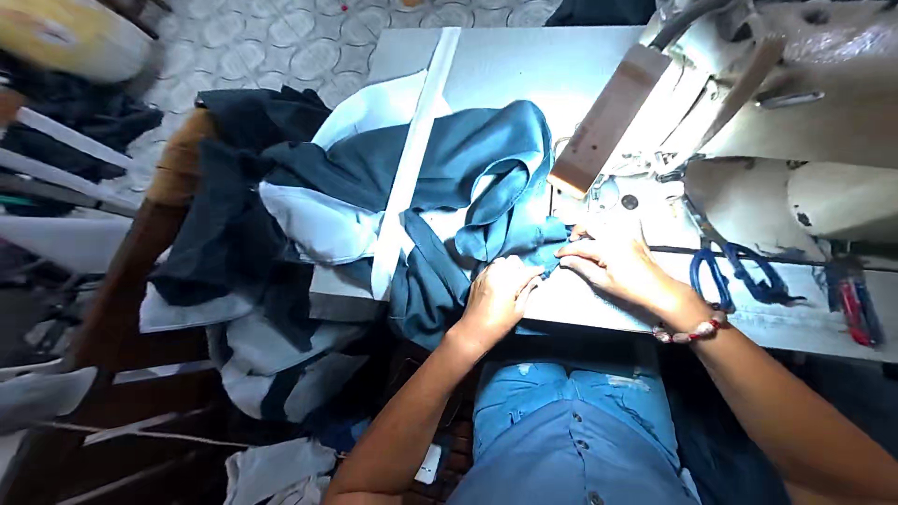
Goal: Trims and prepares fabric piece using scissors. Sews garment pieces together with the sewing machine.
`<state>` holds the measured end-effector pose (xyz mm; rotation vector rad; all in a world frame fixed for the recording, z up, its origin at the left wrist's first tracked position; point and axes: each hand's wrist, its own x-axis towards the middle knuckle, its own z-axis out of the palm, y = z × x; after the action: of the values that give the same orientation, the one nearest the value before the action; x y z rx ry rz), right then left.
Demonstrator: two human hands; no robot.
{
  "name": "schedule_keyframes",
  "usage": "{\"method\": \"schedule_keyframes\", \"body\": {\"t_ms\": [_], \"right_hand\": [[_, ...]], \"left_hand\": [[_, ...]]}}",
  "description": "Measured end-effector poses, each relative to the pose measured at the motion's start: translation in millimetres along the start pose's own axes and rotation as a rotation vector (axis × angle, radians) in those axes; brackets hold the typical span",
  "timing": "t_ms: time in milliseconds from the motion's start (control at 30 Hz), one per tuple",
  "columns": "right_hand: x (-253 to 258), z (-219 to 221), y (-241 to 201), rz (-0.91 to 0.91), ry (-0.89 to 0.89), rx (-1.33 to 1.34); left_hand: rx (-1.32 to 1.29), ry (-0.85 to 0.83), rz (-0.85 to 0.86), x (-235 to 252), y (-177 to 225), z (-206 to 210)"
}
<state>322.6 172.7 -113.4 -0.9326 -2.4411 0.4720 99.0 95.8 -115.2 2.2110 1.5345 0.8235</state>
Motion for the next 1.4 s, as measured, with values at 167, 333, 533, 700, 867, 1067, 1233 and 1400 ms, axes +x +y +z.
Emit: {"method": "schedule_keyframes", "body": {"t_ms": [167,333,533,700,867,1067,1233,1400], "right_hand": [[3,2,-14,0.093,0.050,-0.010],[8,9,-25,0.153,0.099,-0.105],[4,29,-23,-0.049,0.266,-0.207],[-1,30,-17,-0.185,0.200,-0.203],[8,32,-7,-0.200,0.199,-0.161],[3,19,17,-0.196,0.195,-0.128],[3,18,19,-0.208,0.236,-0.198],[5,23,19,-0.194,0.241,-0.196]], "left_hand": [[-0.020,0.076,-0.100,1,3,1],[-0.029,0.102,-0.206,5,4,4],[-0.013,0.057,-0.282,11,9,2],[0.036,0.022,-0.196,12,10,0],[0.329,0.057,0.233,15,-1,1],[0.222,0.022,0.255,23,-6,9],[0.103,0.114,0.083,8,-5,8],[0.210,0.208,0.089,-3,-3,10]]}}
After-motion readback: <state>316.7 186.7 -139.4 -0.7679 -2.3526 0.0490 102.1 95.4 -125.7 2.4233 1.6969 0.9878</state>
